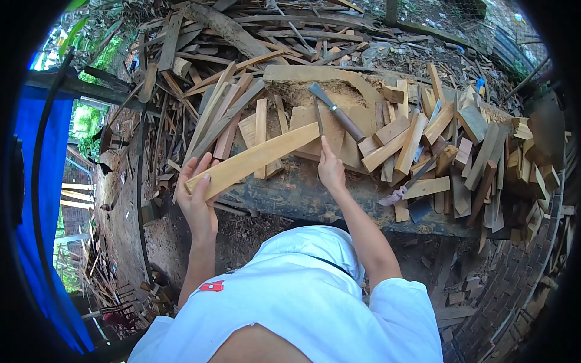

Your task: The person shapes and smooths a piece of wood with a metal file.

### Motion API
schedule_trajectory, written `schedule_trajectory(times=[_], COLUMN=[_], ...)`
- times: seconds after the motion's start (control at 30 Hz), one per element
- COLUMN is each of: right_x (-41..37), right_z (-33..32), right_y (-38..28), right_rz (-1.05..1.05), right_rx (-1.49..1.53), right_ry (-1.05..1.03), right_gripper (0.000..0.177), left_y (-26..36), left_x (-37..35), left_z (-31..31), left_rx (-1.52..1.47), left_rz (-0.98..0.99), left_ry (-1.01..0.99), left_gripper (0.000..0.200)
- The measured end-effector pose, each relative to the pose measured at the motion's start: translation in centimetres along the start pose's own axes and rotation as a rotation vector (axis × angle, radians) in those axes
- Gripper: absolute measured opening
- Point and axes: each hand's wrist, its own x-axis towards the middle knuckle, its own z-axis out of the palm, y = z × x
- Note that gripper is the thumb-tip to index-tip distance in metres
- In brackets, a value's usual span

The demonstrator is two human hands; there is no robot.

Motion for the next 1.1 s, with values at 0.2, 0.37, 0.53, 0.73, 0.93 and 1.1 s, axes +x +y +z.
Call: schedule_trajectory(times=[0.2,0.37,0.53,0.73,0.93,1.1], right_x=[-5.0,-5.2,-2.5,-6.1,-0.1,-4.5], right_z=[-2.0,-5.3,-7.6,-8.0,-5.4,-6.0], right_y=[-7.1,-8.6,-7.9,-13.3,-8.3,-12.4], right_rz=[-0.436,-0.459,-0.313,-0.569,-0.416,-0.585], right_rx=[0.117,-0.152,-0.254,-0.09,-0.257,-0.156], right_ry=[0.035,-0.085,-0.08,-0.112,-0.023,-0.092], right_gripper=[0.053,0.054,0.05,0.051,0.052,0.052], left_y=[1.5,3.9,1.9,3.5,1.9,2.2], left_x=[-0.3,1.1,0.6,2.1,2.6,2.8], left_z=[0.1,-1.2,-1.0,0.4,0.0,0.0], left_rx=[0.341,0.677,0.435,0.588,0.628,0.654], left_rz=[0.131,0.113,0.099,0.297,0.256,0.202], left_ry=[-0.161,-0.321,-0.26,-0.369,-0.419,-0.415], left_gripper=[0.047,0.041,0.036,0.038,0.039,0.039])
